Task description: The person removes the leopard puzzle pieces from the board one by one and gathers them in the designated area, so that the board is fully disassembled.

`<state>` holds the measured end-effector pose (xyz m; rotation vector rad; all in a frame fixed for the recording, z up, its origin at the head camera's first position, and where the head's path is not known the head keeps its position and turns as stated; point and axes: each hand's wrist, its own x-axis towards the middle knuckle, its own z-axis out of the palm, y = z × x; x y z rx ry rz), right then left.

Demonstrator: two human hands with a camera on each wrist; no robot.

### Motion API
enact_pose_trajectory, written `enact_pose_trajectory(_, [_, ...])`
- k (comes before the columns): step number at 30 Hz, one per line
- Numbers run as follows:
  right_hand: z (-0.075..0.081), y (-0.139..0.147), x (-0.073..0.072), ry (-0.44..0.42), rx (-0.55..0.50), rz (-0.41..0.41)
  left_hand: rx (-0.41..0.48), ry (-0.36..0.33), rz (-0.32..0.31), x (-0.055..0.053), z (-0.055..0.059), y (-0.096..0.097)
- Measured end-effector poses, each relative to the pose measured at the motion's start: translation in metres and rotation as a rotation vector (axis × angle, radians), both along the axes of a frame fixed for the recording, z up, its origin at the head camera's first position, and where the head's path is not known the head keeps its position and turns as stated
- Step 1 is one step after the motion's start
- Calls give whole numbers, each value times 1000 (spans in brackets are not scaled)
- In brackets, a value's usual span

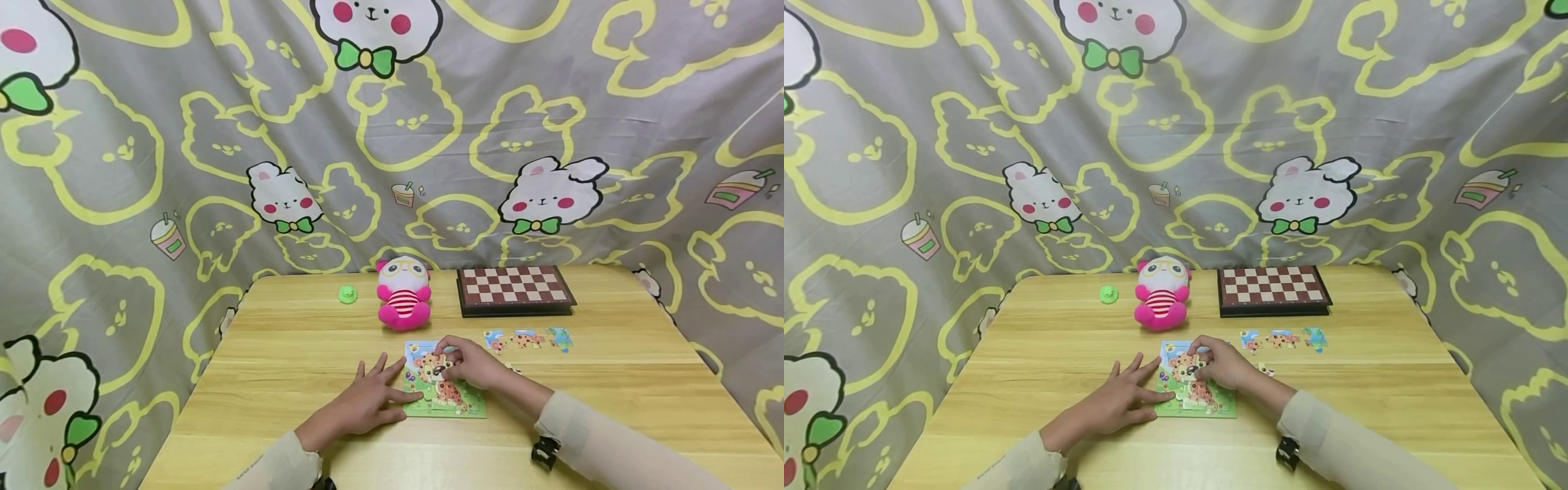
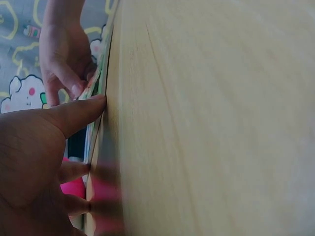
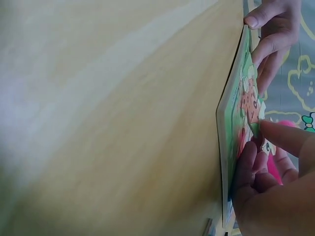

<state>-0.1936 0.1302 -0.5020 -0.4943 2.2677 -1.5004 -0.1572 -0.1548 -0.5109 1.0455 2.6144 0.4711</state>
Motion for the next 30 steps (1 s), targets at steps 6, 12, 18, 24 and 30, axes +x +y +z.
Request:
enact_pose_trajectory(6, [0,2,1,1,-30,-17,-1,0,2,0,1,0])
enact_pose_trajectory(12, [-3,1,2,20,5,-36,19,1,-4,2,3,1])
enact_pose_trajectory(18, [-6,0,1,51,22,-38,-2,31,-27,6,8,6])
enact_pose_trajectory(24, [-9,-1,0,70,38,-31,-77,52,-33,10,9,10])
enact_pose_trajectory(30, [-9,-1,0,94,53,-25,-97,72,-44,11,8,10])
